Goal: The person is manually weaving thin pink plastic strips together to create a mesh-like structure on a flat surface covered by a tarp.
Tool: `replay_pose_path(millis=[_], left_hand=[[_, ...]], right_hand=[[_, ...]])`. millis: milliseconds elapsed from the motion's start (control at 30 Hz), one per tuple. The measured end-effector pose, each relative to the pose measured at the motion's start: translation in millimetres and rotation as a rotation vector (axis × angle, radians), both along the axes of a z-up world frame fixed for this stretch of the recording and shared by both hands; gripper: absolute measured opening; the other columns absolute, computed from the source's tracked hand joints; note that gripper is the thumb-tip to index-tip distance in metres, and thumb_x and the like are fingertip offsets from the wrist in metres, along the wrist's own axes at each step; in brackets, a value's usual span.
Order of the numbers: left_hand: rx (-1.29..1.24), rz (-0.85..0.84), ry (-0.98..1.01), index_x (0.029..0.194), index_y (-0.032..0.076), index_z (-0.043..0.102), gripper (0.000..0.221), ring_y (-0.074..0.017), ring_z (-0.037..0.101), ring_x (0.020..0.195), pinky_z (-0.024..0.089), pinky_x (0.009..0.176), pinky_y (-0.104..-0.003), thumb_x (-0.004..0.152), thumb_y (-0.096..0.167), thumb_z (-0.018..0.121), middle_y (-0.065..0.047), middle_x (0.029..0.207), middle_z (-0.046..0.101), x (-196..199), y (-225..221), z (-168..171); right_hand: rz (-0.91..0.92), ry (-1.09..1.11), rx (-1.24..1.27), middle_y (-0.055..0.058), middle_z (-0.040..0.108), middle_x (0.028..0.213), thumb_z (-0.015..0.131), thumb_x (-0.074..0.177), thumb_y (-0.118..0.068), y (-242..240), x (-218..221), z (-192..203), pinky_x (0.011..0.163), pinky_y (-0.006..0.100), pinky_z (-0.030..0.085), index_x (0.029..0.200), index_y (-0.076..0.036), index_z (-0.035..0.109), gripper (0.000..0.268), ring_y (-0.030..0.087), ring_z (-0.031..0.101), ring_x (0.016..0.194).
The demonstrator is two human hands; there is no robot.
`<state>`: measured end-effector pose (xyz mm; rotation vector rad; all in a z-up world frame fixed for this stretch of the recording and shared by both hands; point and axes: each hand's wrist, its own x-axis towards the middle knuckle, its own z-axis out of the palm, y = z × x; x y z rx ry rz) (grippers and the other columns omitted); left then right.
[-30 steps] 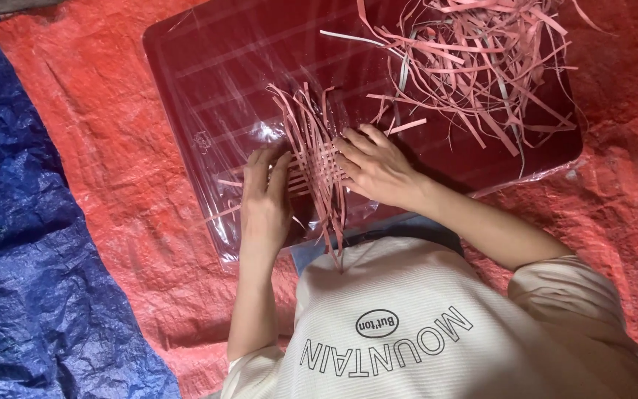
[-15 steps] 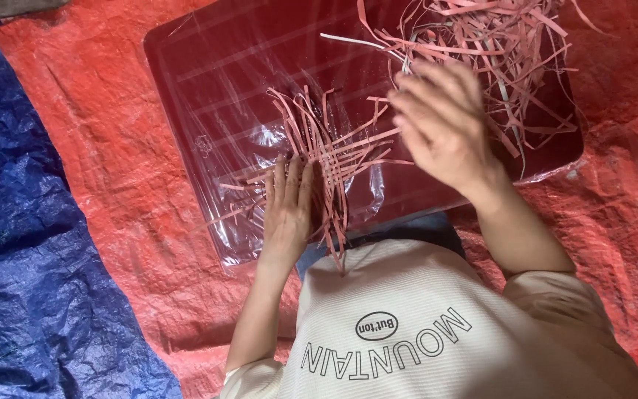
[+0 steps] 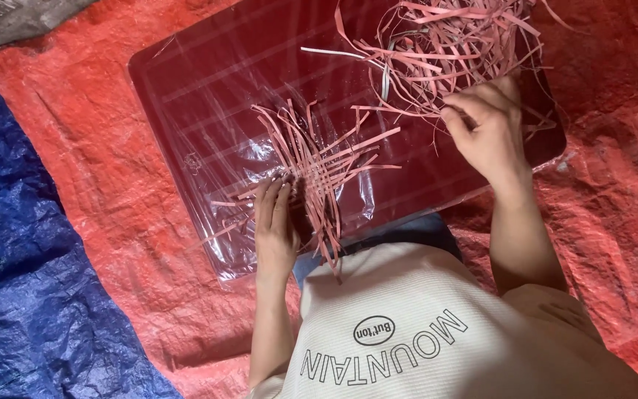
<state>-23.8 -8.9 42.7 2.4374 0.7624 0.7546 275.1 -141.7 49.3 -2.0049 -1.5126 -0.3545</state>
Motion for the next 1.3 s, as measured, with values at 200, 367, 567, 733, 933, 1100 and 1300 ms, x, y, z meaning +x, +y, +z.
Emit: replay_pose_path(millis=[200,367,567,733,933,1100,1300], left_hand=[[0.012,0.014,-0.046,0.111,-0.007,0.047,0.029,-0.0345,0.042,0.113,0.033,0.102,-0.049,0.082,-0.010,0.047,-0.021,0.113,0.050,-0.2,-2.0,-5.8],[0.012,0.006,-0.065,0.108,-0.008,0.049,0.026,-0.0334,0.046,0.108,0.038,0.100,-0.045,0.082,-0.009,0.048,-0.021,0.109,0.052,-1.9,-2.2,-5.2],[-0.008,0.029,-0.075,0.107,-0.008,0.050,0.024,-0.0335,0.045,0.108,0.036,0.099,-0.046,0.083,-0.002,0.049,-0.022,0.108,0.052,-4.4,-1.0,-9.2],[0.010,0.028,-0.093,0.107,-0.006,0.050,0.024,-0.0315,0.047,0.107,0.038,0.099,-0.044,0.084,-0.003,0.050,-0.020,0.109,0.053,-3.2,-2.0,-10.8],[-0.016,0.024,-0.094,0.107,-0.006,0.050,0.025,-0.0316,0.046,0.108,0.037,0.100,-0.046,0.082,-0.005,0.049,-0.019,0.109,0.052,-4.5,-2.9,-4.7],[-0.003,0.031,-0.095,0.105,-0.007,0.051,0.025,-0.0323,0.045,0.108,0.036,0.100,-0.046,0.080,-0.009,0.049,-0.019,0.106,0.053,-7.0,-3.6,-5.0],[0.045,0.056,-0.098,0.104,-0.007,0.052,0.026,-0.0319,0.047,0.107,0.038,0.099,-0.042,0.078,-0.011,0.048,-0.020,0.105,0.054,-11.6,-1.2,-7.7]], right_hand=[[0.167,0.067,0.002,0.013,0.062,0.086,0.065,0.080,-0.003,25.0,-24.6,5.3,0.071,0.033,0.040,0.092,0.003,0.064,0.014,0.023,0.049,0.080],[0.133,0.046,0.025,0.014,0.062,0.091,0.060,0.082,-0.003,30.3,-14.5,7.4,0.077,0.036,0.041,0.091,0.004,0.063,0.012,0.025,0.049,0.089],[0.021,0.000,0.038,0.011,0.064,0.087,0.066,0.083,0.000,17.0,7.6,-0.5,0.073,0.034,0.036,0.091,-0.001,0.066,0.008,0.023,0.049,0.081],[-0.041,0.038,0.006,0.011,0.063,0.087,0.066,0.084,-0.002,11.0,14.3,-3.0,0.081,0.037,0.039,0.092,-0.001,0.066,0.008,0.025,0.049,0.085],[0.022,-0.014,-0.304,0.009,0.062,0.083,0.067,0.080,-0.022,19.9,-1.5,20.2,0.074,0.034,0.038,0.096,-0.004,0.066,0.024,0.024,0.046,0.083],[0.048,-0.068,-0.384,0.006,0.061,0.083,0.066,0.078,-0.015,26.4,0.5,12.8,0.082,0.035,0.039,0.082,-0.007,0.066,0.009,0.021,0.045,0.082],[0.192,0.410,-0.205,0.011,0.058,0.083,0.059,0.087,0.002,24.6,30.3,47.3,0.073,0.029,0.045,0.086,0.001,0.055,0.004,0.022,0.051,0.080]])
